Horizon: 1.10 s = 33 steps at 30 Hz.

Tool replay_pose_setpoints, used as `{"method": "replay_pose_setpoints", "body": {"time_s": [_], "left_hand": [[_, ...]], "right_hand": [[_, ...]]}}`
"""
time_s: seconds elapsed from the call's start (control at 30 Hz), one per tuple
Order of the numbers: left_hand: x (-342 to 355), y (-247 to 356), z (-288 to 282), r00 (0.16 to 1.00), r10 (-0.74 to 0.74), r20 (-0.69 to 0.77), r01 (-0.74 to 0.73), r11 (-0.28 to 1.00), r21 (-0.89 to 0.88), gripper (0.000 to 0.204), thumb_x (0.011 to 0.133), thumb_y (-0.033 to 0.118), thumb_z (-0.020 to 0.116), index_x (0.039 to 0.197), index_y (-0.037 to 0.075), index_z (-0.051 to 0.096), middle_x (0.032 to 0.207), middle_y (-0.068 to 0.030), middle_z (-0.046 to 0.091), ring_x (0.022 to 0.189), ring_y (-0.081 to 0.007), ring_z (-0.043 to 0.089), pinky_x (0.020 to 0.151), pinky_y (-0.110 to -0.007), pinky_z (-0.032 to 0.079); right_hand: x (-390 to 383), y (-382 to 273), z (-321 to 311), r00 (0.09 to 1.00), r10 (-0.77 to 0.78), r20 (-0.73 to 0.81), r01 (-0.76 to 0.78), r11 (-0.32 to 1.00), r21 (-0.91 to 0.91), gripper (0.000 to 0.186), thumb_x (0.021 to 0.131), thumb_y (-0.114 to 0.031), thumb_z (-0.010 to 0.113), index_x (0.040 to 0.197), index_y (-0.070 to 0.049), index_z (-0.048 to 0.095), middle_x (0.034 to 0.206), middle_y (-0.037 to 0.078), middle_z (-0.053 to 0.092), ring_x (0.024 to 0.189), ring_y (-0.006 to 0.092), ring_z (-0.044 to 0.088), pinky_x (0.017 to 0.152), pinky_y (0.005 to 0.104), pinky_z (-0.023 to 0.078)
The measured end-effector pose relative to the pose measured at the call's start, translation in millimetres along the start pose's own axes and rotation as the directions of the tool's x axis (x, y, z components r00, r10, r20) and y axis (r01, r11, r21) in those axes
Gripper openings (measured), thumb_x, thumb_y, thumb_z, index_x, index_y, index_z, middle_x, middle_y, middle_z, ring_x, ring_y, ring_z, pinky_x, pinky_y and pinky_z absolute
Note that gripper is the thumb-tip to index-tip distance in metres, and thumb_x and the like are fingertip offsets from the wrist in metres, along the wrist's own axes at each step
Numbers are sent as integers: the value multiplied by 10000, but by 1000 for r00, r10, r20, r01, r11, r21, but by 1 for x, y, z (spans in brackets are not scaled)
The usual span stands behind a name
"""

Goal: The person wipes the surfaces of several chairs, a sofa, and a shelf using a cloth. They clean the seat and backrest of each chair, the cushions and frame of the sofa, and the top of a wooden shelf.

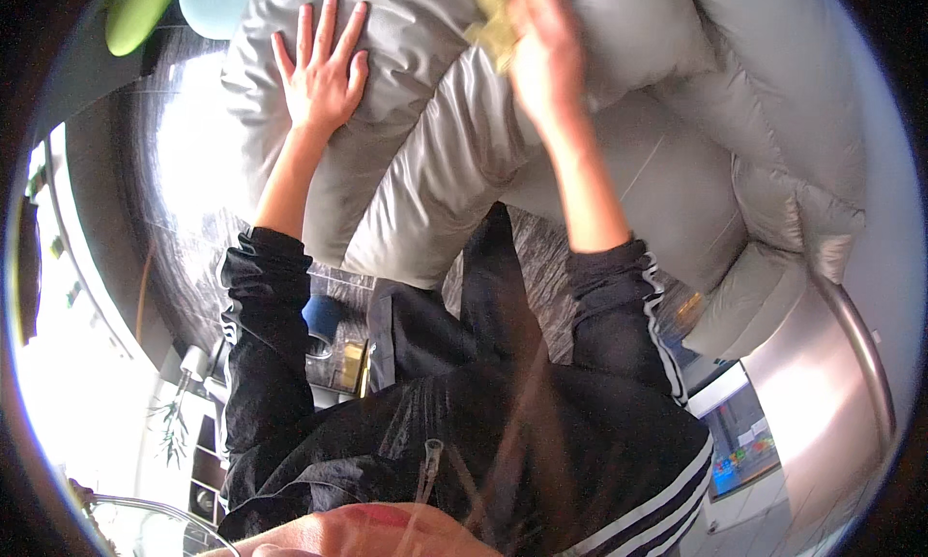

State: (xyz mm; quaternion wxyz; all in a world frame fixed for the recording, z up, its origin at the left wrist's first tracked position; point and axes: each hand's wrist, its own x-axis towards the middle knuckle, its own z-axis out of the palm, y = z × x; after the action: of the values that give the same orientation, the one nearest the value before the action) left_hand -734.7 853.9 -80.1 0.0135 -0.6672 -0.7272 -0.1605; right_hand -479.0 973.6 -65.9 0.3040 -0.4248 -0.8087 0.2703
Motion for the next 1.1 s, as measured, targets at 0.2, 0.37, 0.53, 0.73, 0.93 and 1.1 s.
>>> {"method": "replay_pose_setpoints", "body": {"time_s": [0.2, 0.37, 0.53, 0.73, 0.93, 1.1], "left_hand": [[-4, -7, 23, 999, -3, 41, 3, 1000, -9, 611, 958, 418, 468, 1553, 408, 331, 1665, -25, 215, 1539, -317, 149, 1172, -697, 37], [-5, -3, 21, 998, -7, 65, 6, 1000, 8, 613, 965, 428, 452, 1562, 379, 321, 1667, -45, 207, 1534, -345, 151, 1178, -687, 26], [-7, -6, 20, 997, -13, 70, 10, 999, 36, 624, 964, 421, 449, 1570, 376, 307, 1676, -40, 179, 1539, -333, 140, 1185, -676, 18], [-3, -1, 24, 999, -4, 53, 2, 999, 35, 635, 963, 410, 430, 1579, 368, 284, 1681, -29, 163, 1544, -321, 129, 1191, -662, 19], [-6, -6, 24, 999, -3, 53, -1, 996, 84, 645, 965, 399, 414, 1591, 319, 278, 1672, -55, 196, 1539, -345, 137, 1184, -666, 20], [-4, 1, 27, 997, -4, 78, -4, 996, 90, 647, 967, 398, 410, 1593, 311, 275, 1679, -62, 170, 1541, -350, 122, 1183, -666, 11]], "right_hand": [[-205, -102, 74, 936, 115, 334, -93, 992, -81, 389, 876, -17, 573, 1258, 28, 633, 1435, 135, 527, 1389, 322, 447, 1166, 422, 386], [-272, -157, 64, 902, 3, 431, -68, 989, 135, 364, 858, -11, 619, 1217, 6, 673, 1377, 92, 590, 1323, 274, 519, 1122, 400, 432], [-172, -87, -3, 873, 488, -11, -382, 696, 608, 308, 926, -2, 533, 1208, -16, 656, 1318, 186, 622, 1243, 314, 589, 1076, 408, 456], [26, 26, -142, 785, 364, -501, -56, 847, 529, 586, 870, 168, 486, 1430, -3, 490, 1461, 205, 496, 1304, 299, 528, 1071, 340, 435], [-12, 35, -67, 925, 153, -347, -204, 972, -116, 527, 808, 107, 493, 1288, -57, 637, 1369, 174, 597, 1294, 324, 560, 1074, 416, 451], [-200, -57, 48, 944, 245, 219, -244, 969, -31, 422, 943, 57, 520, 1347, -54, 574, 1478, 157, 507, 1391, 298, 464, 1210, 439, 308]]}}
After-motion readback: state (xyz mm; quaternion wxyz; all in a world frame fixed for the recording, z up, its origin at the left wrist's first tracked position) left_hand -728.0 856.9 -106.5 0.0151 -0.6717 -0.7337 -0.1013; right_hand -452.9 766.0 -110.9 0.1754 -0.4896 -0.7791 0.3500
